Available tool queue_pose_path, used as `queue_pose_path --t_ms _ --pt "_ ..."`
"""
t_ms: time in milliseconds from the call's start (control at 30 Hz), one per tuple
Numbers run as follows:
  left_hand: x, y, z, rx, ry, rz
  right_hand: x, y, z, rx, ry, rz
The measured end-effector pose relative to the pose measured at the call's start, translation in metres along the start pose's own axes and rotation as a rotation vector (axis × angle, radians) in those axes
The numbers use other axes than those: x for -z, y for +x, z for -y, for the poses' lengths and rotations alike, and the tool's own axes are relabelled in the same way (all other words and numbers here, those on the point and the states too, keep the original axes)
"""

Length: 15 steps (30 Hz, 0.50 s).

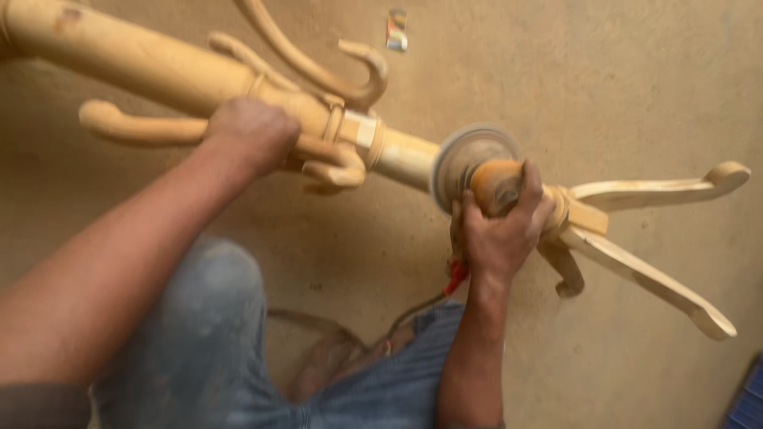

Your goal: The person uses an orbital sander to smooth the surface of a carved wooden furniture leg. They hold the piece steady with one hand while operating the sander with the other, moving along the central shaft and decorative elements.

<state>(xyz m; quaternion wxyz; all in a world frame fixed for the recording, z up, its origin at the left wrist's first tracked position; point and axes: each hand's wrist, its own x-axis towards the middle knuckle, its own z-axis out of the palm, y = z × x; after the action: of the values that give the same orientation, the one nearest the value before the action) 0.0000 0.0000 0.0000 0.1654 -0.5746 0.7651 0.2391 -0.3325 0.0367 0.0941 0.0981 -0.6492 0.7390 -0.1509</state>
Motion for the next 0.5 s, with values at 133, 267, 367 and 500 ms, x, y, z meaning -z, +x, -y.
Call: queue_pose_path --t_ms 133,267,367,500 --pt "-0.024 -0.006 0.007 -0.006 -0.046 -0.025 -0.015 0.004 0.04 -0.162 -0.062 0.133" --pt "-0.023 -0.007 0.008 -0.059 -0.102 -0.095 -0.022 -0.004 0.073 -0.289 -0.071 0.18" --pt "-0.039 -0.012 0.012 -0.093 -0.149 -0.114 -0.033 -0.012 0.077 -0.242 -0.062 0.124" --pt "-0.066 -0.032 0.004 -0.126 -0.199 -0.223 -0.05 -0.029 0.069 -0.297 -0.085 0.061"
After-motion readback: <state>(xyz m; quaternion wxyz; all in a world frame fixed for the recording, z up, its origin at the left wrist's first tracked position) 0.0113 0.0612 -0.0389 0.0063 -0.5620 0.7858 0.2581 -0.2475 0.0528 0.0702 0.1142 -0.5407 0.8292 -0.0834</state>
